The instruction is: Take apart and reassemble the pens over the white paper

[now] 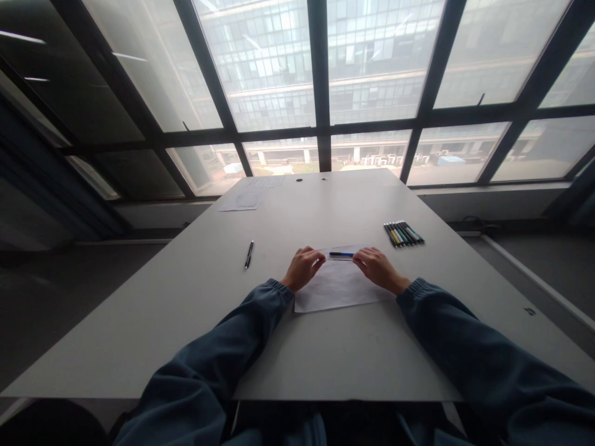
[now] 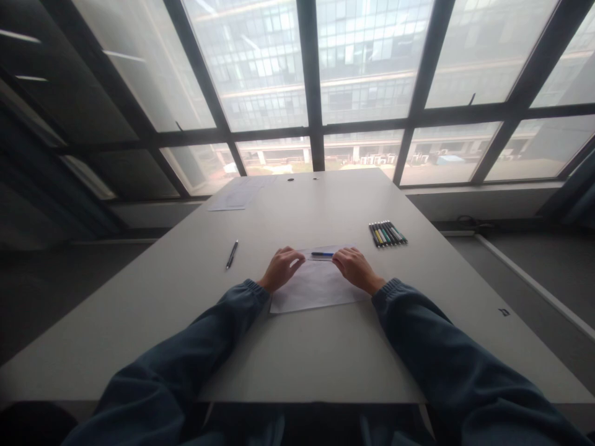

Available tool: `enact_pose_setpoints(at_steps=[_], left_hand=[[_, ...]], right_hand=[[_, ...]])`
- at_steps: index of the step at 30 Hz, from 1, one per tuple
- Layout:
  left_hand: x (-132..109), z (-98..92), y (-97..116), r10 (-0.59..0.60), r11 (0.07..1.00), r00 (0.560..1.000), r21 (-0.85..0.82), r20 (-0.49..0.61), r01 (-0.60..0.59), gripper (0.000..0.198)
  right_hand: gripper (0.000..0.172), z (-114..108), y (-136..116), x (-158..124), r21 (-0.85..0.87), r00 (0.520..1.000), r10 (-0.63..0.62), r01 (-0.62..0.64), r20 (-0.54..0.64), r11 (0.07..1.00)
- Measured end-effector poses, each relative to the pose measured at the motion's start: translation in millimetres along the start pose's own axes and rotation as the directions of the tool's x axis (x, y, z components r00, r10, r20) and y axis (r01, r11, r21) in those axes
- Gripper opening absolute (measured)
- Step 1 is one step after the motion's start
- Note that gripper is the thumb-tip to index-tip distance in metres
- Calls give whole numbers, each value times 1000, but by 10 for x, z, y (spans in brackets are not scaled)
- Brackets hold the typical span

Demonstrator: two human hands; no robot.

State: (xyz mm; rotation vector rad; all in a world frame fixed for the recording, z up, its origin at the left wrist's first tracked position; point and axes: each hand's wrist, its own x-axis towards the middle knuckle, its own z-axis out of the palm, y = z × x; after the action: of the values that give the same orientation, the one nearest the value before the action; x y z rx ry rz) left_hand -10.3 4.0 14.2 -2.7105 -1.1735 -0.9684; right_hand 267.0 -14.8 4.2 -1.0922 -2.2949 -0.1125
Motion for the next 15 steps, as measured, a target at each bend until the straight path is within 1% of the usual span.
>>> enact_pose_setpoints(at_steps=[8,15], left_hand=[[-6,6,-8,-5,1000,1000,-3,-2,5,17],[1,-19,20,16,1000,1000,-1,19,-16,18]], right_hand=[[20,-40,-21,5,6,1000,13,-14,16,1000],[19,-13,-7,-4,10,1000,0,0,13,1000]])
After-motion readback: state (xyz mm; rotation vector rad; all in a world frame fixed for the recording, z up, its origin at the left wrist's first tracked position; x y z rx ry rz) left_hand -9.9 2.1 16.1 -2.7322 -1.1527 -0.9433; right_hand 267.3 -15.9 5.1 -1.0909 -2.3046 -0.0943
